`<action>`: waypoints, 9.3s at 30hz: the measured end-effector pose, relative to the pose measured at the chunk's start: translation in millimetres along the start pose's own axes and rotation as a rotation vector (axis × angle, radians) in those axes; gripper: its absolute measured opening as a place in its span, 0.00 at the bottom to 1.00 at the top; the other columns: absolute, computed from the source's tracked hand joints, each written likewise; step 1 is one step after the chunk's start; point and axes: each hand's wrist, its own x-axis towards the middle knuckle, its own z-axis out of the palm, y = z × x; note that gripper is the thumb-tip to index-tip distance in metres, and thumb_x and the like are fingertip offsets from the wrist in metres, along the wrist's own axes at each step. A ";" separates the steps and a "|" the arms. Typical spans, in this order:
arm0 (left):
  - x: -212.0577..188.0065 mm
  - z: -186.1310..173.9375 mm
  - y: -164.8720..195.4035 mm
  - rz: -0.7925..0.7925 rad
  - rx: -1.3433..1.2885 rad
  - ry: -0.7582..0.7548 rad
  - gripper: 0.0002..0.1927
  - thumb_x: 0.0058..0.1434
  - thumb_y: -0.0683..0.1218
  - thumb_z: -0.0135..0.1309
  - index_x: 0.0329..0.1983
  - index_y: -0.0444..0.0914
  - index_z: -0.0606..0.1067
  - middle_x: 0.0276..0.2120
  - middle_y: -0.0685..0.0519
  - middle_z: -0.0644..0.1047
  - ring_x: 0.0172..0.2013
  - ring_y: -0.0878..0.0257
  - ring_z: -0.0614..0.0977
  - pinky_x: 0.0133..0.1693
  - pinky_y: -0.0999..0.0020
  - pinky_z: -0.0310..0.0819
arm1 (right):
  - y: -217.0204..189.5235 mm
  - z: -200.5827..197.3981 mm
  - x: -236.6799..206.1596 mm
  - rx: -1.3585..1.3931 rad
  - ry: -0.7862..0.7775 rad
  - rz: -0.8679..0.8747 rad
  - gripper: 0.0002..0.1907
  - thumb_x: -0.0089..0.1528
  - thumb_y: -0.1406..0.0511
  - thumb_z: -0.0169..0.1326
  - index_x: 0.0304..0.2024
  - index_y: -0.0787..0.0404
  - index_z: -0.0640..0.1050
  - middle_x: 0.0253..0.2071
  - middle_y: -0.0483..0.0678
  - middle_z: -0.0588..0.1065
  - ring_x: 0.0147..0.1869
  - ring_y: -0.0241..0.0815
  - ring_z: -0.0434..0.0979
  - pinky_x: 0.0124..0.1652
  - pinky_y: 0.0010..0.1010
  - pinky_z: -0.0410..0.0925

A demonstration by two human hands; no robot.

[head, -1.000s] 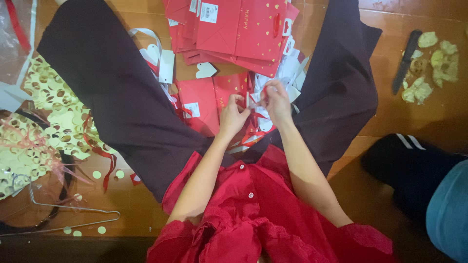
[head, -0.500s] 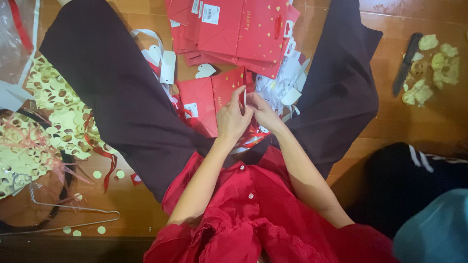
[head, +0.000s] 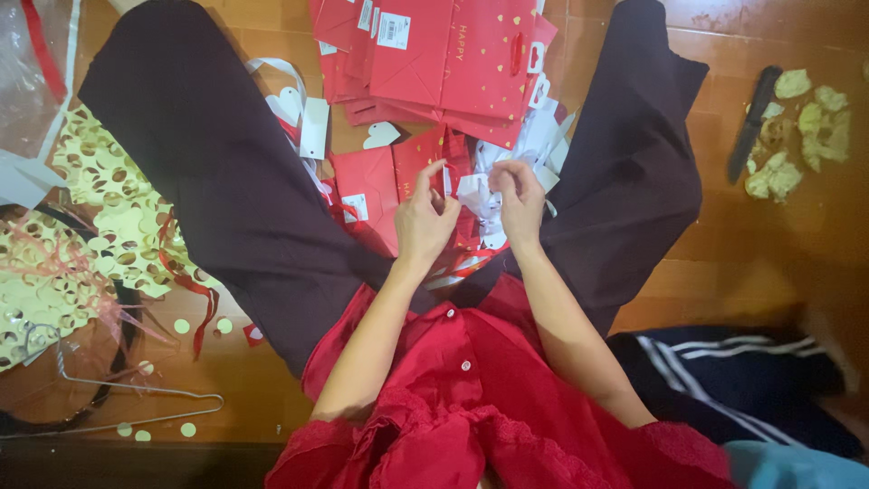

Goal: The person sits on the floor and assembles small red gift boxes by inserting white tags and tying red ribbons. The person handles multiple boxes one at a time, then stacks the finished boxes into a neat pile.

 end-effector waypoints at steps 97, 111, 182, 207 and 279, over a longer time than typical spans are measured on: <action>7.6 58.5 -82.9 0.059 0.214 -0.076 0.35 0.47 0.47 0.67 0.60 0.37 0.70 0.51 0.41 0.71 0.55 0.42 0.71 0.58 0.50 0.64 | -11.5 -22.8 -30.0 -0.980 -0.778 -0.098 0.13 0.53 0.64 0.62 0.41 0.57 0.81 0.42 0.55 0.78 0.50 0.56 0.77 0.50 0.45 0.69; 21.6 62.7 -119.1 0.009 0.031 -0.044 0.29 0.50 0.45 0.64 0.56 0.33 0.72 0.49 0.41 0.76 0.54 0.46 0.76 0.57 0.55 0.69 | 19.3 -34.4 -3.4 -1.253 -0.513 0.033 0.09 0.62 0.61 0.61 0.43 0.55 0.80 0.44 0.53 0.76 0.53 0.56 0.76 0.51 0.48 0.69; 61.4 23.8 -89.9 -0.317 -1.112 0.200 0.11 0.69 0.48 0.57 0.50 0.38 0.81 0.35 0.57 0.82 0.27 0.75 0.72 0.30 0.78 0.66 | -7.7 -26.1 -4.3 0.172 -0.580 0.415 0.17 0.68 0.64 0.52 0.58 0.62 0.77 0.33 0.39 0.77 0.30 0.27 0.69 0.32 0.21 0.64; 5.6 56.6 -19.1 0.199 -0.169 0.037 0.11 0.59 0.44 0.64 0.40 0.38 0.76 0.31 0.51 0.78 0.32 0.58 0.81 0.36 0.63 0.75 | -20.3 -14.5 -5.4 -0.038 -0.072 -0.011 0.09 0.68 0.66 0.55 0.47 0.61 0.83 0.47 0.49 0.81 0.52 0.41 0.80 0.55 0.30 0.71; 29.2 38.2 -122.3 -0.589 -0.752 -0.333 0.09 0.60 0.41 0.64 0.39 0.30 0.81 0.27 0.51 0.81 0.26 0.66 0.82 0.29 0.73 0.78 | 16.3 32.6 -8.8 -0.677 -0.391 -0.023 0.07 0.61 0.64 0.60 0.41 0.59 0.80 0.37 0.52 0.81 0.43 0.53 0.82 0.40 0.43 0.72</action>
